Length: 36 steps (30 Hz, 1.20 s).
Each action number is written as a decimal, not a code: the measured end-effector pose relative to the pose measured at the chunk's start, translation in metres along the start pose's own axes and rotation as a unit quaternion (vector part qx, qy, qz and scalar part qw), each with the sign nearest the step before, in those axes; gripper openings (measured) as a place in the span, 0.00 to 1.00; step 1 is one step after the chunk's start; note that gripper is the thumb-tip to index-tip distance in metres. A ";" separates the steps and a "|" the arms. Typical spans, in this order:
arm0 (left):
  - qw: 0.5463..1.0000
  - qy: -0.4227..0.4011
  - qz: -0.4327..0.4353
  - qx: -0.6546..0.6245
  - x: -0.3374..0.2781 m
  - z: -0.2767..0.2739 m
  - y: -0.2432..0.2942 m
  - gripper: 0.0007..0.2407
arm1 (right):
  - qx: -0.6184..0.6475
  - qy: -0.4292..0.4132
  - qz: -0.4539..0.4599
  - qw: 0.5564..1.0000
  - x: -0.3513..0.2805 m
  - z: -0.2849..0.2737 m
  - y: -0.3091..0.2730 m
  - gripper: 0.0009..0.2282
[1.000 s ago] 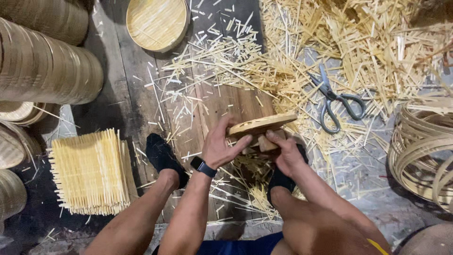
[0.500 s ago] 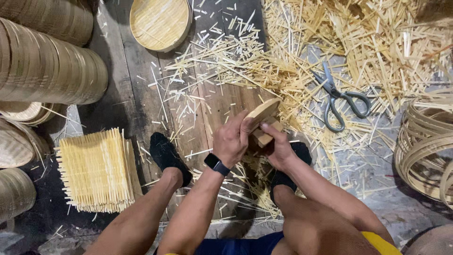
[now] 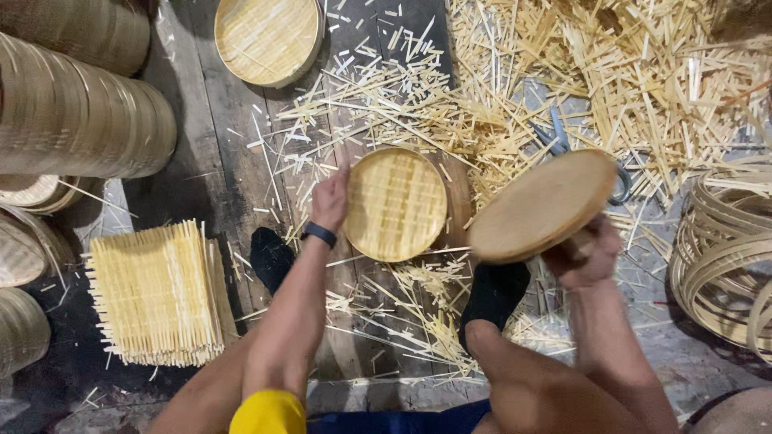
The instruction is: The person weaves bamboo strips into square mats by hand, aligns circular bamboo rings onto the mats, and uses shears to trim the overlapping bamboo strips to create circular basket bottoms.
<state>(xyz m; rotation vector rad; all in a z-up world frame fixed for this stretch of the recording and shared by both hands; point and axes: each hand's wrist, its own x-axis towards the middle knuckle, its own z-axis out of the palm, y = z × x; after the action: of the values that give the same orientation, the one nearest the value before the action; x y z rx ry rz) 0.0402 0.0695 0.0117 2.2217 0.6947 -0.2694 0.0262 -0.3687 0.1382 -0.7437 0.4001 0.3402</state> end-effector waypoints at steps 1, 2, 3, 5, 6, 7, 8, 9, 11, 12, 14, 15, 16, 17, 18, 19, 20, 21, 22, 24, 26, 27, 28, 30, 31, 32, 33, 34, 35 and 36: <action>1.000 -0.006 -0.001 0.001 0.010 0.001 -0.009 0.32 | -0.013 -0.018 -0.032 0.999 -0.001 -0.004 -0.010 0.37; 1.000 -0.011 -0.002 0.003 0.017 0.000 -0.013 0.32 | -0.010 -0.043 -0.044 0.998 -0.003 -0.006 -0.016 0.34; 1.000 -0.017 -0.002 0.004 0.020 0.000 -0.014 0.31 | -0.007 -0.068 -0.056 0.996 -0.006 -0.008 -0.021 0.32; 0.983 0.129 0.122 0.038 0.010 0.013 -0.003 0.23 | -0.019 -0.051 -0.071 0.996 -0.010 -0.011 -0.024 0.30; 0.961 0.199 0.184 0.054 0.001 0.024 0.007 0.20 | -0.034 -0.010 -0.074 0.997 -0.013 -0.014 -0.023 0.30; 0.953 0.181 0.235 0.055 -0.020 0.038 0.016 0.17 | -0.050 0.031 -0.078 0.995 -0.016 -0.017 -0.021 0.31; 0.942 0.166 0.287 0.057 -0.040 0.055 0.027 0.14 | -0.047 0.023 -0.080 0.995 -0.016 -0.021 -0.018 0.30; 0.926 -0.169 0.111 0.319 -0.053 0.073 0.039 0.11 | -0.044 0.015 -0.082 0.996 -0.016 -0.025 -0.014 0.29; 0.903 0.003 0.388 0.183 -0.106 0.103 0.045 0.29 | -0.041 0.004 -0.075 0.996 -0.014 -0.035 -0.006 0.26; 0.903 -0.001 0.384 0.192 -0.118 0.111 0.044 0.23 | -0.041 0.000 -0.068 0.997 -0.013 -0.041 -0.003 0.25; 0.910 -0.016 0.367 0.191 -0.129 0.113 0.032 0.20 | -0.033 -0.018 -0.055 0.998 -0.013 -0.051 0.000 0.23; 0.917 -0.026 0.354 0.181 -0.130 0.105 0.022 0.22 | -0.026 -0.032 -0.051 0.998 -0.013 -0.056 0.000 0.22; 0.924 -0.035 0.339 0.173 -0.126 0.094 0.011 0.24 | -0.017 -0.047 -0.043 0.998 -0.012 -0.059 0.000 0.22; 0.906 -0.007 0.377 0.193 -0.118 0.079 0.002 0.23 | -0.023 -0.028 -0.033 0.999 -0.012 -0.062 0.000 0.22; 0.884 0.019 0.415 0.214 -0.104 0.062 -0.004 0.23 | -0.028 -0.008 -0.025 0.999 -0.013 -0.064 -0.001 0.22; 0.859 0.046 0.453 0.235 -0.087 0.046 -0.007 0.23 | -0.033 0.012 -0.018 0.999 -0.014 -0.065 -0.001 0.23; 0.869 0.034 0.436 0.232 -0.062 0.032 -0.005 0.15 | -0.043 0.029 -0.016 0.998 -0.019 -0.067 -0.003 0.24; 0.879 0.023 0.419 0.228 -0.030 0.017 0.002 0.07 | -0.053 0.047 -0.015 0.997 -0.022 -0.069 -0.004 0.25; 0.886 0.006 0.365 0.286 0.000 0.002 0.008 0.04 | -0.063 0.065 -0.015 0.996 -0.022 -0.071 -0.004 0.27; 0.886 0.091 0.362 0.275 0.063 -0.030 0.023 0.06 | -0.085 0.089 0.005 0.992 -0.026 -0.078 -0.005 0.25; 0.853 0.233 0.409 0.224 0.118 -0.056 0.035 0.12 | -0.111 0.120 0.021 0.986 -0.032 -0.089 -0.009 0.26; 0.836 0.273 0.408 0.243 0.141 -0.065 0.040 0.15 | -0.125 0.139 0.027 0.982 -0.034 -0.095 -0.010 0.28; 0.849 0.260 0.396 0.234 0.158 -0.070 0.042 0.15 | -0.139 0.160 0.034 0.977 -0.035 -0.102 -0.012 0.29; 0.874 0.231 0.371 0.214 0.184 -0.076 0.041 0.16 | -0.170 0.204 0.057 0.962 -0.034 -0.115 -0.018 0.30; 0.875 0.226 0.367 0.221 0.192 -0.075 0.039 0.17 | -0.188 0.220 0.066 0.955 -0.032 -0.121 -0.022 0.30; 0.875 0.222 0.363 0.230 0.199 -0.073 0.039 0.18 | -0.208 0.231 0.073 0.947 -0.025 -0.126 -0.028 0.31; 0.876 0.217 0.359 0.238 0.205 -0.069 0.038 0.18 | -0.227 0.239 0.082 0.941 -0.018 -0.129 -0.035 0.31; 0.879 0.217 0.352 0.236 0.209 -0.066 0.036 0.18 | -0.241 0.245 0.089 0.935 -0.013 -0.131 -0.039 0.31; 0.882 0.216 0.346 0.235 0.210 -0.062 0.034 0.17 | -0.251 0.250 0.094 0.930 -0.010 -0.132 -0.042 0.31; 0.885 0.216 0.339 0.234 0.211 -0.060 0.032 0.17 | -0.254 0.248 0.097 0.930 -0.006 -0.131 -0.042 0.31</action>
<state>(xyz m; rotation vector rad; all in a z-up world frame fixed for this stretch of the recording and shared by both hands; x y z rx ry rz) 0.2308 0.1796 -0.0118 2.8690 0.0155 0.4761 0.0092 -0.4913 0.0784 -1.3112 0.8890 0.4492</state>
